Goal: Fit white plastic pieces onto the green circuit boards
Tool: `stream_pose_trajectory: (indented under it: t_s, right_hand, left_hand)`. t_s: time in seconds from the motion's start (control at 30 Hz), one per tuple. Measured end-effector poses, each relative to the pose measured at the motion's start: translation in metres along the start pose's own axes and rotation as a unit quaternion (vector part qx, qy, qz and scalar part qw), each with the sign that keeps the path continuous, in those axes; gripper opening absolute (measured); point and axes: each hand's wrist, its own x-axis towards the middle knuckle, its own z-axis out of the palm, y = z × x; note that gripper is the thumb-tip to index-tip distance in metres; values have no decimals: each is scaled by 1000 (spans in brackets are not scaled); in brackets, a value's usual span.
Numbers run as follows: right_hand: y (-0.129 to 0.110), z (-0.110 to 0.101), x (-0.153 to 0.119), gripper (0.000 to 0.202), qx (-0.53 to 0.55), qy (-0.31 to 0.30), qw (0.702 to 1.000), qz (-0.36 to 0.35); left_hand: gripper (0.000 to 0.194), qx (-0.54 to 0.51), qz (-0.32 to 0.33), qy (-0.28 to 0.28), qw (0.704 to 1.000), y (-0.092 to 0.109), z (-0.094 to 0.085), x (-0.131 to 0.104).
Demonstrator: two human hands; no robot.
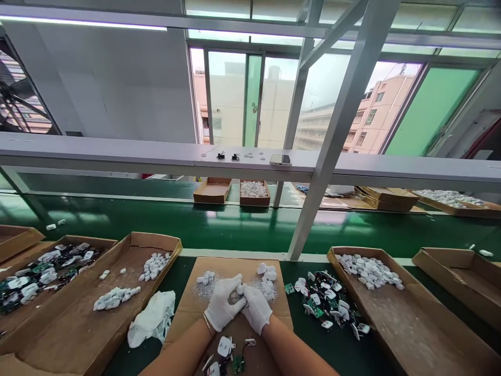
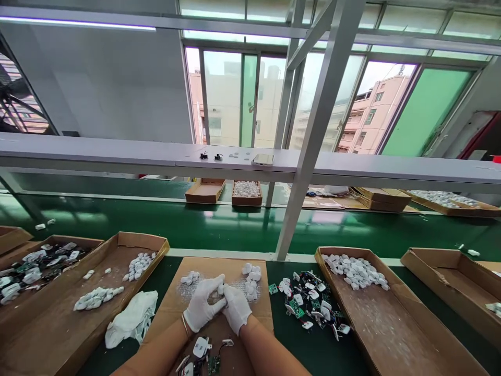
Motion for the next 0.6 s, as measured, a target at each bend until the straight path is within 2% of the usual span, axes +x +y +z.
stream_pose_trajectory:
  t_s: [0.07, 0.13, 0.23, 0.3, 0.4, 0.47, 0.53, 0.57, 0.6]
  right_hand:
    - [-3, -1, -2, 43, -89, 7, 996, -31]
    - [-8, -1, -4, 42, -168, 12, 985, -47]
    - [-17, -2, -7, 38, -239, 43, 968, -64]
    - [-24, -3, -9, 35, -270, 41, 959, -72]
    - [-37, -10, -12, 30, -285, -11, 954, -95]
    - [-49, -20, -11, 44, -266, -17, 958, -107]
    - [-64, -34, -6, 59, -261, 38, 958, -115]
    - [-73, -42, -2, 60, -293, 79, 945, -123]
    - [-81, -50, 5, 58, -362, 110, 917, -128]
  left_hand:
    - [52, 8, 0, -10, 1000, -1, 2, 1]
    - [42, 3, 10, -9, 1000, -1, 4, 2]
    - [32, -14, 12, 6, 1000, 4, 7, 1]
    - [33, -34, -15, 8, 999, 9, 8, 0]
    - [41, -63, -79, 18, 995, 15, 6, 6]
    - [44, -55, -126, 19, 990, 16, 1, 21]
    - [39, -22, -155, -11, 988, 15, -6, 44]
    - [33, 3, -158, -44, 986, 14, -9, 58]
    - [29, 12, -158, -57, 986, 13, -13, 72]
